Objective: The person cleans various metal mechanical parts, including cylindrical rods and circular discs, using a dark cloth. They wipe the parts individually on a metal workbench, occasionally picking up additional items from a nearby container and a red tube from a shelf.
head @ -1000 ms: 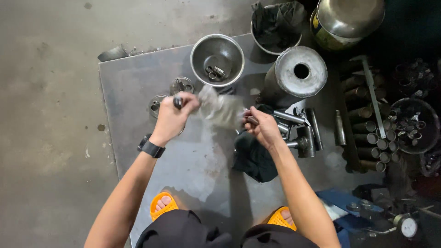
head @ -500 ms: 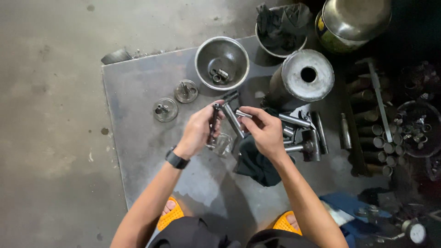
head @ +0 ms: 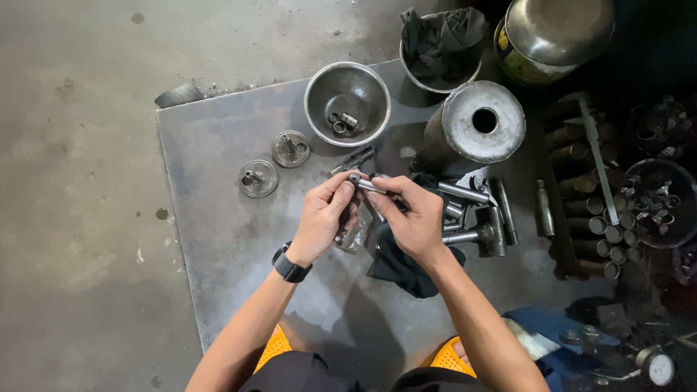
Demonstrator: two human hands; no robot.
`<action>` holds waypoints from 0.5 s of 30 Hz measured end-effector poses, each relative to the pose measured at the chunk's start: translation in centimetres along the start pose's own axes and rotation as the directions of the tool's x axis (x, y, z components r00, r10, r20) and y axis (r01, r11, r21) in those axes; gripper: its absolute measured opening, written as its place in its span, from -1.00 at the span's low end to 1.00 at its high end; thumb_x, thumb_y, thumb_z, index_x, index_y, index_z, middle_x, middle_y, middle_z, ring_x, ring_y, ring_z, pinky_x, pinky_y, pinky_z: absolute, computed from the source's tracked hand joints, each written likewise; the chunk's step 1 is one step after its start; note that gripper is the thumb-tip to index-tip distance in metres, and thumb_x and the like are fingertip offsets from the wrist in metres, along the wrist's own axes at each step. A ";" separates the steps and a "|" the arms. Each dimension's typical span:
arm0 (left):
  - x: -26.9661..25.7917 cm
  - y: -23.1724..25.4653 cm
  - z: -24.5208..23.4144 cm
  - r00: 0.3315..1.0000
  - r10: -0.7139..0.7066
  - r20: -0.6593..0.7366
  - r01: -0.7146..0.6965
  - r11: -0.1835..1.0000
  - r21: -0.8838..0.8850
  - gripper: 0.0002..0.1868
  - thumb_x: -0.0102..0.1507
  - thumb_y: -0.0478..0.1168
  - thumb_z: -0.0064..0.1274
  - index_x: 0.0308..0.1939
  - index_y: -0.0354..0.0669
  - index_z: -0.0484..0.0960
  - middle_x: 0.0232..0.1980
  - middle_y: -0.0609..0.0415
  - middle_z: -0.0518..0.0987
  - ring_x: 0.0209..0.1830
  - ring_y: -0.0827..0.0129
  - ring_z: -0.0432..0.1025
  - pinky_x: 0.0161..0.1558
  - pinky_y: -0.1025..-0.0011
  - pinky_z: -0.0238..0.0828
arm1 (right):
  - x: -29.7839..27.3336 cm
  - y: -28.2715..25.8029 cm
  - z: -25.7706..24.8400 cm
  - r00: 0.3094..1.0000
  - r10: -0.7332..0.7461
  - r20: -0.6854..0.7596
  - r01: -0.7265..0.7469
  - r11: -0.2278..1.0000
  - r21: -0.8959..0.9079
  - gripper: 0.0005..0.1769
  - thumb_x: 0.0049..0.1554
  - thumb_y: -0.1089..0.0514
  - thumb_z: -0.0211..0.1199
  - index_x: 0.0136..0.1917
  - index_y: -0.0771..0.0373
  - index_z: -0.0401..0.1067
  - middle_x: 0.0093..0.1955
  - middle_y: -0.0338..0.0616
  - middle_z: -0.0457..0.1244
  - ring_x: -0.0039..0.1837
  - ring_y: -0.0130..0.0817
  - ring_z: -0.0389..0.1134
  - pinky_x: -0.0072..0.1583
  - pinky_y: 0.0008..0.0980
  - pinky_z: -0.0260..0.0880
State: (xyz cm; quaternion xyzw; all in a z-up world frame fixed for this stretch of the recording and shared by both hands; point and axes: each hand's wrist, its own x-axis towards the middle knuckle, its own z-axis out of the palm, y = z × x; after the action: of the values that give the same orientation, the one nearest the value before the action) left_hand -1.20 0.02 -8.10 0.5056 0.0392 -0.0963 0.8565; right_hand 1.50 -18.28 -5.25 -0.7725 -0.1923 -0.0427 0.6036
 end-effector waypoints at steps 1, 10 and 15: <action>0.0 -0.2 -0.2 1.000 -0.003 0.001 0.003 1.000 0.000 -0.67 0.48 -0.11 -0.09 0.19 -0.25 0.58 -0.35 0.18 0.44 -0.50 0.60 0.28 -0.47 0.59 0.25 | 0.1 -0.2 -0.2 1.000 0.003 -0.001 -0.003 1.000 0.000 -0.78 0.20 0.34 0.38 0.13 0.39 0.51 0.00 -0.11 0.44 -0.01 -0.52 0.45 0.05 -0.50 0.49; -0.2 -1.2 0.0 0.998 -0.066 -0.004 0.064 0.978 -0.198 -0.69 0.47 -0.15 -0.07 0.17 -0.27 0.56 -0.29 0.18 0.47 -0.42 0.62 0.28 -0.48 0.59 0.22 | -0.3 -0.1 -0.3 1.000 0.022 0.017 -0.021 0.999 -0.040 -0.75 0.18 0.32 0.38 0.14 0.38 0.52 -0.08 -0.11 0.44 -0.10 -0.52 0.44 -0.04 -0.52 0.47; -0.5 -1.7 0.0 0.999 -0.020 -0.036 0.017 0.996 -0.082 -0.69 0.47 -0.15 -0.07 0.18 -0.27 0.57 -0.34 0.18 0.44 -0.47 0.61 0.26 -0.49 0.60 0.22 | -0.6 -0.9 0.4 0.998 0.063 0.025 -0.062 0.997 -0.054 -0.78 0.18 0.31 0.37 0.11 0.36 0.53 -0.15 -0.13 0.44 -0.19 -0.52 0.46 -0.13 -0.52 0.46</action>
State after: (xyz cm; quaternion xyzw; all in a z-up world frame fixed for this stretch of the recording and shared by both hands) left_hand -2.00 -0.72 -9.49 0.4715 0.0634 -0.0934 0.8746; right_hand 0.57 -17.82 -4.70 -0.7946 -0.1749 -0.0185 0.5811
